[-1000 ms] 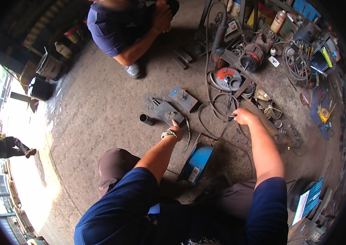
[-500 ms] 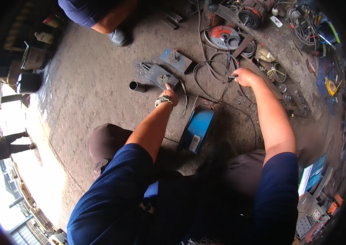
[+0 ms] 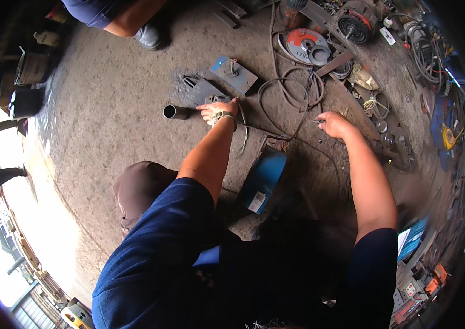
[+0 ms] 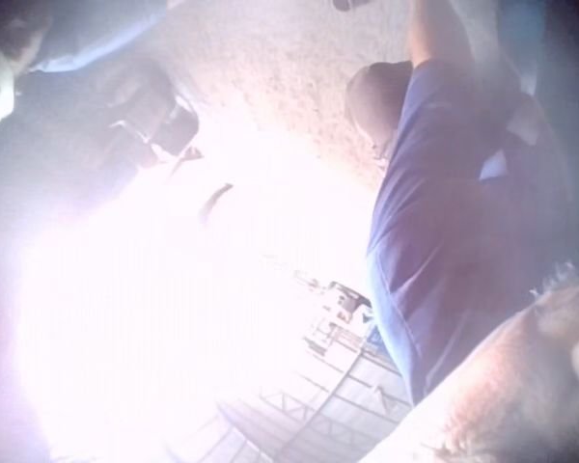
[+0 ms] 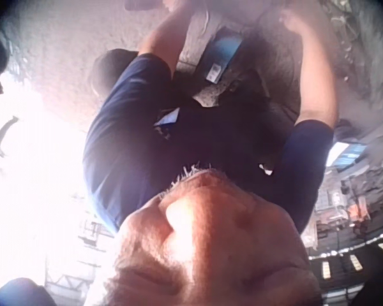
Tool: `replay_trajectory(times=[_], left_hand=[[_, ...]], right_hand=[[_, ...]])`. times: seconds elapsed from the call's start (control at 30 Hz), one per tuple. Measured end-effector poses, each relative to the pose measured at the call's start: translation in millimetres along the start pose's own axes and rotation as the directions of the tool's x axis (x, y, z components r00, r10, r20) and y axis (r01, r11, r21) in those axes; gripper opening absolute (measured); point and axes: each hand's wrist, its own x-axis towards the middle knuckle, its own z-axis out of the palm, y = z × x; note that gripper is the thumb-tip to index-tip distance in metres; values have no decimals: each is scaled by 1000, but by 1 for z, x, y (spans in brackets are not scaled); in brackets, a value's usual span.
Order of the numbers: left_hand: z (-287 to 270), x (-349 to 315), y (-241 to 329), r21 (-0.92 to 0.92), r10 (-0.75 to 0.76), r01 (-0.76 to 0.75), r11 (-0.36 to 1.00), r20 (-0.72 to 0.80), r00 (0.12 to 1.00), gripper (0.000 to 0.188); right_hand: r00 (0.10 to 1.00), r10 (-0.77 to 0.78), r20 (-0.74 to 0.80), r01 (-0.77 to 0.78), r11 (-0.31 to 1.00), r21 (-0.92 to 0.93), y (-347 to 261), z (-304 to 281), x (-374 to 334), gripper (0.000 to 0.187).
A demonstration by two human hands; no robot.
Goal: The person sits on the workshop floor and handles a small metal component, then uses a screwdriver to adjust a blue electrical box. A coworker in a hard hat is present nearby. The person continues to manipulate wires and tools around the box.
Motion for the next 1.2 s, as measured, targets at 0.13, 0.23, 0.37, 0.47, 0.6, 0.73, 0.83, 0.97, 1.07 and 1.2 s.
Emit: replay_trajectory(times=[0.13, 0.23, 0.37, 0.47, 0.6, 0.73, 0.83, 0.97, 1.07, 1.2], left_hand=[[2, 15, 0, 3, -47, 47, 999, -22, 999, 153], [-7, 5, -6, -3, -1, 1, 1000, -4, 1000, 147], [-17, 12, -26, 22, 112, -113, 993, 29, 993, 149], [-29, 18, -34, -43, 180, -177, 983, 81, 980, 150], [-39, 19, -42, -164, 329, -312, 936, 94, 940, 135], [-22, 70, -69, -888, 559, -62, 455, 231, 796, 135], [-36, 48, -50, -883, 473, -76, 464, 174, 864, 119], [-44, 29, -46, -917, 395, 120, 379, 278, 875, 133], [-38, 45, -51, -955, 465, 254, 154, 297, 834, 118], [-23, 59, -63, -854, 712, 520, -37, 343, 613, 63]], right_hand=[[997, 44, 69, -49, 996, 69, -17, -10, 3, 35], [1000, 11, 25, -11, 1000, 4, -10, -4, 5, 36], [999, -3, 35, 3, 1000, 1, -12, -7, 10, 36], [999, -41, -15, 40, 999, -26, -10, -9, 14, 34], [1000, 1, -23, -1, 1000, -8, -3, -10, 14, 34], [1000, -25, -1, 25, 1000, -7, -22, -14, 31, 34], [1000, -31, 2, 31, 999, -39, -31, -12, 29, 35], [993, -103, 53, 106, 993, -59, -54, -6, 28, 35], [993, -109, 36, 108, 994, 14, -60, -2, 35, 36], [998, -58, 28, 59, 998, -25, -82, -14, 36, 38]])
